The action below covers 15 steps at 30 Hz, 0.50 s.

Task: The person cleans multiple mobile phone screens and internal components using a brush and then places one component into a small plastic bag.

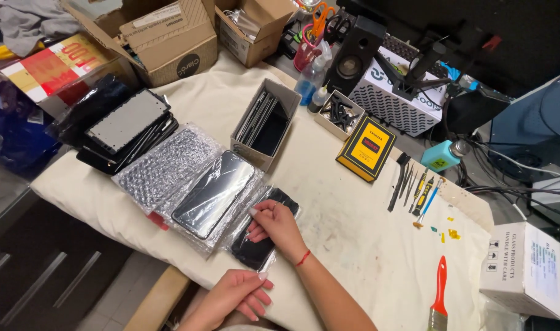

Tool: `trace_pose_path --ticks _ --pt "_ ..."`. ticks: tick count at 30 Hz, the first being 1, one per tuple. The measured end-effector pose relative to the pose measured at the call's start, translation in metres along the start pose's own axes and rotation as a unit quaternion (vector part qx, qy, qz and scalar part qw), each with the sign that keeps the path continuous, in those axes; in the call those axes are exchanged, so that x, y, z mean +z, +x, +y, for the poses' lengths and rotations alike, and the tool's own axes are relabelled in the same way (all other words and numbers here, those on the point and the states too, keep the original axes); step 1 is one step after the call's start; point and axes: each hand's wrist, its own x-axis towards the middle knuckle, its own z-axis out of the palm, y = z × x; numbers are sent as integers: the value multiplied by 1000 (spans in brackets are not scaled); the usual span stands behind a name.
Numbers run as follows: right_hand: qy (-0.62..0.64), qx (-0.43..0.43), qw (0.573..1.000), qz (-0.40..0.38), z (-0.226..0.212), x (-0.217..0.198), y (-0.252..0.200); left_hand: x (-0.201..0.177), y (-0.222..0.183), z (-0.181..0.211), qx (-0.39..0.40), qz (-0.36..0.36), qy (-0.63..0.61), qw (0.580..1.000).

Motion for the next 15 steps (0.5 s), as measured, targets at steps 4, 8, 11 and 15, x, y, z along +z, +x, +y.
trace_pose_path --ticks 4,8,11,15 --pt "64 18 998 -22 -5 -9 1 -4 -4 7 -5 -18 8 1000" --pt "121 32 991 -39 1 -16 5 -14 4 2 -8 -45 -21 999" --pt "117 -19 991 -58 -17 -27 3 -25 15 -6 -7 -72 -84 994" --pt "-12 -148 989 18 -62 -58 32 -31 12 -1 -3 -110 -98 989"
